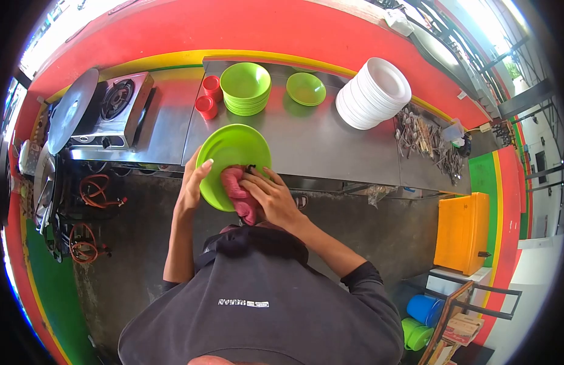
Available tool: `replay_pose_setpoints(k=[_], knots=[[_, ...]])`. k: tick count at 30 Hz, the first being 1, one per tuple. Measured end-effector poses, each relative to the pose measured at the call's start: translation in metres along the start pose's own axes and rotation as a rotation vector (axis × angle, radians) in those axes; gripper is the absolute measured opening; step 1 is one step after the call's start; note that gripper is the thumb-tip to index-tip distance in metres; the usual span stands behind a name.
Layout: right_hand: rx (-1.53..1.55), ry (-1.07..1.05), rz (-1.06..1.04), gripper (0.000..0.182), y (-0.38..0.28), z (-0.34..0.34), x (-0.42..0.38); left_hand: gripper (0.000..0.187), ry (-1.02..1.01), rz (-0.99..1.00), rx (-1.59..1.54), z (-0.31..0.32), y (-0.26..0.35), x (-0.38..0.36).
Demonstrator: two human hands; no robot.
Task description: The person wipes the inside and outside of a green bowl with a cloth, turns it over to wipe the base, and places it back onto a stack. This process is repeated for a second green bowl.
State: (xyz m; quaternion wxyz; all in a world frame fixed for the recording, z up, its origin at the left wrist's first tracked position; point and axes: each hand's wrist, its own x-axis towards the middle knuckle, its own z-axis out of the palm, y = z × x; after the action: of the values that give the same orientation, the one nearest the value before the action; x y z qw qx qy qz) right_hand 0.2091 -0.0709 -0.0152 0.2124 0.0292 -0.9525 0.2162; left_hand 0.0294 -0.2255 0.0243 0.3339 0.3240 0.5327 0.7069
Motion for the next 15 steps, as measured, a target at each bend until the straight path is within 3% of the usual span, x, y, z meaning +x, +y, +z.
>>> replay_pose_setpoints(k=[4,6,7,8,11,13,15], knots=[[-0.042,0.030,0.027,0.061,-0.004,0.003,0.006,0.070,0.036,-0.040,-0.016,0.011,0.004,0.002],[0.165,0.053,0.099,0.065,-0.015,-0.002,0.017,0.078,0.052,-0.069,-0.097,0.018,-0.012,-0.003],[0.266,0.065,0.138,0.066,-0.020,-0.004,0.022,0.086,0.101,0.040,0.033,0.025,-0.025,-0.003],[0.286,0.063,0.146,0.068,-0.022,-0.001,0.022,0.081,0.169,0.036,0.120,0.031,-0.035,-0.008],[0.330,0.041,0.147,0.070,-0.027,0.004,0.023,0.067,0.154,-0.055,-0.017,0.026,-0.034,-0.004],[0.233,0.001,0.077,0.069,-0.019,-0.001,0.017,0.056,0.131,-0.145,-0.138,0.013,-0.028,0.002],[0.121,0.000,0.039,0.060,-0.007,-0.004,0.012,0.056,0.079,-0.090,-0.080,0.005,-0.017,0.006]])
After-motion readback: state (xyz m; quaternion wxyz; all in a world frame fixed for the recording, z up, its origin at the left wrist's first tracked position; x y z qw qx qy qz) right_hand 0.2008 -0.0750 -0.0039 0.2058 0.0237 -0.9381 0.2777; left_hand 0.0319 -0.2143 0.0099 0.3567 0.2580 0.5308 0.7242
